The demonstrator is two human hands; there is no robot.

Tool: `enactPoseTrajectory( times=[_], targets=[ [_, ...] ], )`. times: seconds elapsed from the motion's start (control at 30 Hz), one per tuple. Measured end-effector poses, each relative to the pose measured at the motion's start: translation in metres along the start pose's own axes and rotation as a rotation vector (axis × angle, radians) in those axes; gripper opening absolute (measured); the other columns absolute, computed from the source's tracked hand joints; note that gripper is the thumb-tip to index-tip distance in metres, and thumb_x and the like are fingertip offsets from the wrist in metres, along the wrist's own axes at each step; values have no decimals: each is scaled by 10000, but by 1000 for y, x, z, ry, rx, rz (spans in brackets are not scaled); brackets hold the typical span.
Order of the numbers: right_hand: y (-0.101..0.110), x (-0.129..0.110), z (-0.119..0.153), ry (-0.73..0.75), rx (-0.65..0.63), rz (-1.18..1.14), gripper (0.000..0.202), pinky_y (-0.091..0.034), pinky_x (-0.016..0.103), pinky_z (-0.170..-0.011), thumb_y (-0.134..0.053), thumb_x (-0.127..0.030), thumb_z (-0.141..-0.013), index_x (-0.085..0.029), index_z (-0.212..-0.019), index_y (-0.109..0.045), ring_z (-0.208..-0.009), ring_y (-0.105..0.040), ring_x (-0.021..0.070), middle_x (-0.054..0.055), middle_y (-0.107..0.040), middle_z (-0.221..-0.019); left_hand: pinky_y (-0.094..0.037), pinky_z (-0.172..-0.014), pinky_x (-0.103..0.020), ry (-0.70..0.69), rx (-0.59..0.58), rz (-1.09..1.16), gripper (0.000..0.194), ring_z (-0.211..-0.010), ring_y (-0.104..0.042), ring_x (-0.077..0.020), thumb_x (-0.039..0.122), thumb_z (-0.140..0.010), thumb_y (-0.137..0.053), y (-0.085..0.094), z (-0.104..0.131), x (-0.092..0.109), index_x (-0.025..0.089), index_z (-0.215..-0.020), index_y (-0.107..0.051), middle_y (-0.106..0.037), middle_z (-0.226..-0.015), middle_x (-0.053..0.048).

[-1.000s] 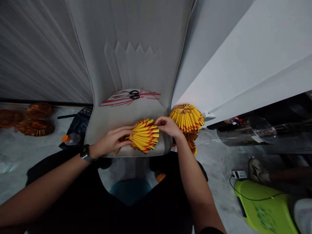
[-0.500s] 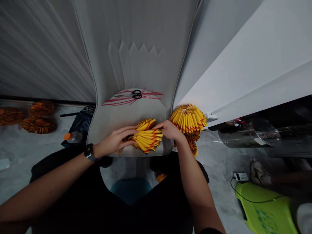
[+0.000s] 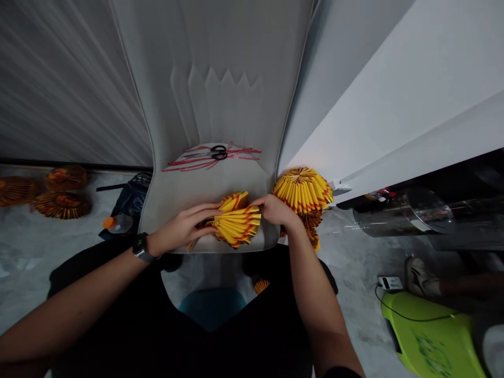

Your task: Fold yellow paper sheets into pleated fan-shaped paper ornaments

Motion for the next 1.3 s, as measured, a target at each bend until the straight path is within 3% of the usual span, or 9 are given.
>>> enactPoseTrajectory(
  times=[0.07,0.17,0.2,0.33,0.53,0.8,1.03,1.3],
  targets=[
    [10,-14,11,33,125,95,432,-588,318,-849,-535,-97,-739,-225,-1048,-808,-898,-746,218,4,-801,-1003,-518,-1107,-424,-3,1,6,448,-1275,-616,-229,413,-978,-591,1,0,0,227,-1386,-564,-590,-1412,-115],
    [19,-51,31,151,423,193,402,-565,349,-883,-539,-127,-824,-255,-1118,-782,-945,-725,224,29,-781,-1065,-522,-1100,-432,-2,-6,11,442,-1275,-615,-233,412,-979,-590,2,-1,1,223,-1378,-563,-588,-1409,-119],
    [13,-64,34,214,437,193,364,-555,354,-902,-550,-152,-855,-258,-1119,-778,-980,-716,227,38,-774,-1083,-522,-1100,-437,-2,-7,14,443,-1275,-614,-235,412,-979,-591,2,-2,2,223,-1378,-560,-587,-1409,-120],
    [-23,-97,24,401,254,250,228,-515,355,-961,-610,-285,-929,-266,-1092,-768,-1022,-695,217,45,-768,-1085,-522,-1095,-427,13,-12,35,423,-1258,-621,-232,403,-982,-592,4,-3,3,217,-1360,-557,-601,-1379,-115],
    [-34,-90,6,402,133,157,207,-516,289,-875,-621,-343,-960,-233,-1000,-792,-911,-731,181,39,-794,-997,-543,-1045,-398,64,3,74,441,-1198,-652,-225,425,-950,-638,5,-1,2,205,-1315,-526,-650,-1301,-108],
    [-31,-70,-2,129,84,-140,182,-549,269,-770,-759,-383,-816,-234,-901,-817,-823,-723,176,8,-801,-922,-529,-1070,-390,61,5,55,456,-1224,-644,-219,415,-932,-662,0,0,3,194,-1311,-537,-654,-1318,-109],
    [-25,-53,1,-27,83,-13,364,-497,237,-589,-746,-582,-789,-235,-864,-823,-700,-691,165,0,-788,-805,-541,-1076,-410,-23,11,-30,423,-1246,-637,-227,393,-980,-596,-3,1,2,228,-1368,-572,-614,-1384,-110],
    [-18,-48,6,83,-11,-28,362,-539,266,-770,-728,-522,-824,-225,-1018,-799,-854,-704,187,8,-786,-950,-536,-1091,-428,-52,-1,-88,444,-1268,-625,-229,388,-980,-590,-6,4,3,261,-1405,-559,-591,-1414,-100]
  ],
)
Point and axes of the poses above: each hand's wrist, its own z-axis away from the middle knuckle, its own y-axis out of the back of the hand, x = y × z, the point moved 5 cm from there along -z, towards the middle knuckle
